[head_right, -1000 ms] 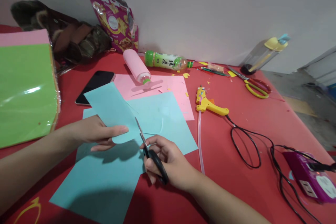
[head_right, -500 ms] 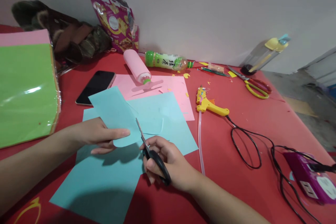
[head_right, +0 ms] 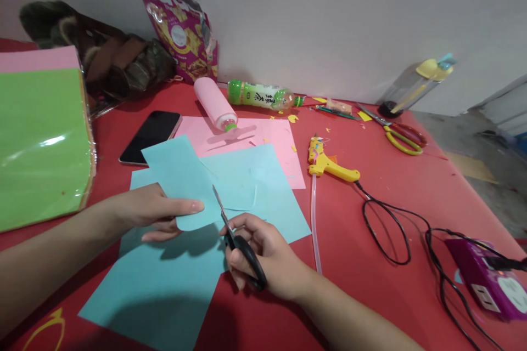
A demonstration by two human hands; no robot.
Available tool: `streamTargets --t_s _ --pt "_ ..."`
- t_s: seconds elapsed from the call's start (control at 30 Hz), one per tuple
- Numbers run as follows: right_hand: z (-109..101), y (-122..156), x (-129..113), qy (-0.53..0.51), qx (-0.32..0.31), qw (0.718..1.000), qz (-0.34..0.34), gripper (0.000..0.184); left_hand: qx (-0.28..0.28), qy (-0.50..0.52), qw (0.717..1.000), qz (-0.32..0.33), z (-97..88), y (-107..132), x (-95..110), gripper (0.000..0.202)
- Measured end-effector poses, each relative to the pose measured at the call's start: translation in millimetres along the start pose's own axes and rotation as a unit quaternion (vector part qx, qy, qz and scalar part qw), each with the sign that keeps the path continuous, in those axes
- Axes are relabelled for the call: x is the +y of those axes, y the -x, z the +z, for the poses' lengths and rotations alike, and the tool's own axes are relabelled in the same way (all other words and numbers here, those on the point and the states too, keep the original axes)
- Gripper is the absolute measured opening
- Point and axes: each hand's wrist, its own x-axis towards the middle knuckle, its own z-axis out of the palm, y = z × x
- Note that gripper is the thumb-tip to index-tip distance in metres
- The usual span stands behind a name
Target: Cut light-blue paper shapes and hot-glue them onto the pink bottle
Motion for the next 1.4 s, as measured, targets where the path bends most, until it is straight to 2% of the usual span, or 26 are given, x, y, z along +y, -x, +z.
streamTargets --t_s 0.23,0.5,1.03,1.4 --pt "0.0 -0.4 0.4 0.002 0.000 1.000 0.005 0.041 -0.008 0.067 0.998 0.001 -0.2 -1.1 -1.0 0.038" --pt "-0.9 -1.2 3.0 -0.002 0.005 1.000 0.007 0.041 -0.014 0.093 0.996 0.000 -1.7 -2.4 -3.6 0.033" --pt "1.7 -0.4 -1.2 -0.020 0.014 0.999 0.023 0.041 -0.013 0.108 0.994 -0.023 -4.8 -1.9 -4.2 0.043" --pt "-0.1 -0.5 0.8 -0.051 -0.043 0.998 -0.006 0.046 -0.053 0.108 0.992 -0.019 -2.5 -1.1 -2.9 0.042"
